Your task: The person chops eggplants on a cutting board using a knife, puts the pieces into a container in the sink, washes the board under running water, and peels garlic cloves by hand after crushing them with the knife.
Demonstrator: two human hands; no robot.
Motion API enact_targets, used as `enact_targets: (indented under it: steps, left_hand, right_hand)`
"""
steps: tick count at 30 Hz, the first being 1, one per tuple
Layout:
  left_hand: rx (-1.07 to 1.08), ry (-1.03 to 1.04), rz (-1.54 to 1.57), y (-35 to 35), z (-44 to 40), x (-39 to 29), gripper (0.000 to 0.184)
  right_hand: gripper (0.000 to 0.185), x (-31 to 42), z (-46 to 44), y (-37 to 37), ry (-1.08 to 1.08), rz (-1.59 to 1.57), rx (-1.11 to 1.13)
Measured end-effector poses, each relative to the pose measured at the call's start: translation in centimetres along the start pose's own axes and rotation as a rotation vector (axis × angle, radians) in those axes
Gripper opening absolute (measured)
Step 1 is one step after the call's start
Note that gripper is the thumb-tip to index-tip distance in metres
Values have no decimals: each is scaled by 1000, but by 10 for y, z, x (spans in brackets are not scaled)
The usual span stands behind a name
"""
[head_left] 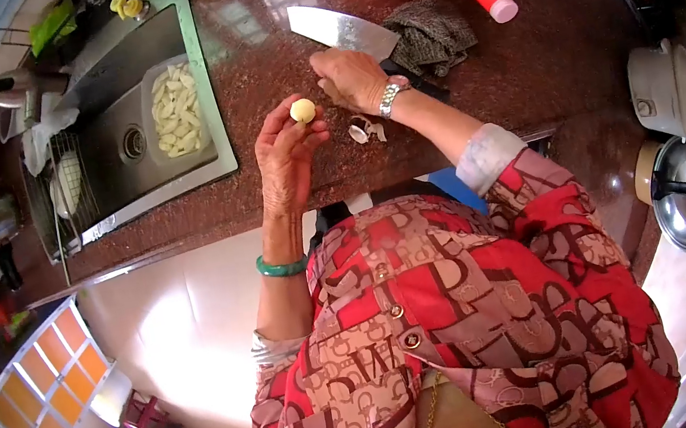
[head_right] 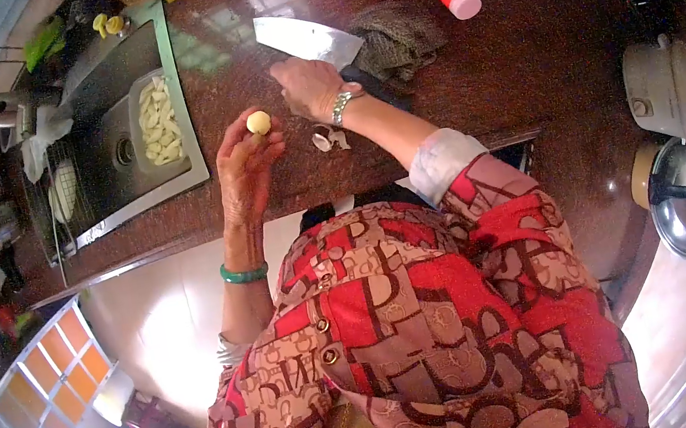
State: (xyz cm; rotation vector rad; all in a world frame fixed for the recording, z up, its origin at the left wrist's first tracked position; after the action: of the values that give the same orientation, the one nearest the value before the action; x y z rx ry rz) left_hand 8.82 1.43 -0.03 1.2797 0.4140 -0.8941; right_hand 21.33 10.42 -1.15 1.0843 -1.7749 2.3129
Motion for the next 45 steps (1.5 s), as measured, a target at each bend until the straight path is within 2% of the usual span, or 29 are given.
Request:
enact_targets:
  steps: [2,3,7,9,13,14,16,20,24,25,26,28,30,32,34,36,38,40,42,45]
  left_hand:
    - [-1,2,22,-3,3,0,34]
    - [-8,9,21,-6,4,-1,34]
    - [-82,9,2,-25,11,1,31]
    - [-81,40,26,-33,13,4,28]
    - [-101,32,15,-38,19,2,27]
    - [-88,40,19,-39,21,0,26]
    - [-70,45,23,-41,24,-3,26]
    - [-89,33,20,-50,37,-11,25]
    - [-127,51,59,-74,59,-17,22]
    - [-168,31,47,-79,67,-20,22]
    - [-154,32,55,-84,74,-24,22]
    - [-175,45,67,-101,90,-29,23]
    - [-201,39,33,-123,105,-30,26]
    - [-203,53,64,-134,116,-30,26]
    - [-237,56,67,-136,125,-29,25]
    - [-275,70,72,-133,131,-28,24]
    - [-332,83,41,-129,137,-27,24]
    - [-372,116,48,-123,146,-24,24]
    - [-410,139,44,-120,156,-19,24]
    - [-423,133,99,-122,171,4,26]
  right_hand:
    - [14,-11,3,2,60,-222,176]
    - [16,-15,11,-6,23,-356,63]
    - [13,-21,57,-25,105,-512,58]
    - [14,-15,85,-24,325,-756,146]
    - [27,-1,99,-13,204,-382,27]
    - [27,1,99,-6,208,-381,23]
    - [29,14,99,-4,114,-76,-126]
    - [17,18,93,17,130,-83,-63]
    - [10,19,87,23,53,-155,-135]
    - [7,16,87,20,59,-287,-139]
    - [6,-4,92,33,407,-749,-5]
    - [7,-3,103,6,411,-944,-147]
    - [9,-7,119,-8,417,-913,-142]
    - [10,-3,135,-6,468,-741,12]
    - [10,9,146,6,434,-689,60]
    - [13,-3,148,29,307,-555,-14]
    - [14,6,142,28,295,-456,-23]
    - [13,9,135,28,277,-436,7]
    - [13,14,130,24,137,-296,55]
    - [12,8,127,26,17,-259,71]
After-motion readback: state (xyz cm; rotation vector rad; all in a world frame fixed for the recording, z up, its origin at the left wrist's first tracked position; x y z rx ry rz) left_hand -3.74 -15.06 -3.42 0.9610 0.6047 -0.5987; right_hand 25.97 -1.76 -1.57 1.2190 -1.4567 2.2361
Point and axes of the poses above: each hand's wrist, its own z-axis away from the middle knuckle, its own y-axis out of the palm, x = y × z, the point moved 6 cm from there along -z, towards the middle knuckle, and after that the axes turned 9 degrees about x, right-handed, at the moved point
